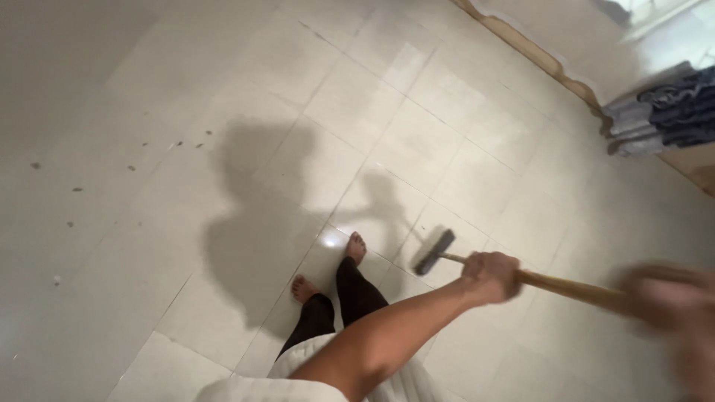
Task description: Sweep the tiled floor using a broom.
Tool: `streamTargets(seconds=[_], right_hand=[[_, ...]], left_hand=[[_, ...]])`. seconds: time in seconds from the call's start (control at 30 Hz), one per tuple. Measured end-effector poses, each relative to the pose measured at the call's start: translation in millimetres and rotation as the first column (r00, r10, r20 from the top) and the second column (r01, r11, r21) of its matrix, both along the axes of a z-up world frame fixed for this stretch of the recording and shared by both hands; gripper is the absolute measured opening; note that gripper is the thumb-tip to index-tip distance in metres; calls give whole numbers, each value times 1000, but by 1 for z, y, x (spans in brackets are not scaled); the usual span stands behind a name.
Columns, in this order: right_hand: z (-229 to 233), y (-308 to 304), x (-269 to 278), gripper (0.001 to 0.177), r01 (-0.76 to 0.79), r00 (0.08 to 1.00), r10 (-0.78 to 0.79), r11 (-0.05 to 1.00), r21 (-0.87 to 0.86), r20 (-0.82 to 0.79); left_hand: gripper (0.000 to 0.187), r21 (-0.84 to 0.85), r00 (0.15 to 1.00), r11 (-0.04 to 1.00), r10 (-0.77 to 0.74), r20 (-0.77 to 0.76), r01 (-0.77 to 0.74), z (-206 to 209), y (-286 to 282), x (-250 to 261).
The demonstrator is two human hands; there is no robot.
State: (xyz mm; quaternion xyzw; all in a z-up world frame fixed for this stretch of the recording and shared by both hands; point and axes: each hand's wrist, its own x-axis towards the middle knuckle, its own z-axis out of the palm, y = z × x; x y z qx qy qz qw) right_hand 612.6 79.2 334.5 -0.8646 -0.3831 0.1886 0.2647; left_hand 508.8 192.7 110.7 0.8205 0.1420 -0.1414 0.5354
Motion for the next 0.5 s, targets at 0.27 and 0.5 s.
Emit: streamTargets(seconds=[0.27,0.5], right_hand=[[-40,72,-82,25,-400,902,379,913,-74,-206],[-92,145,-70,16,-381,762,525,837,392,-380]], left_hand=[[27,108,979,973,205,-12,-202,-110,43,-23],[6,193,798,815,576,-175,-546,-110,177,-108]])
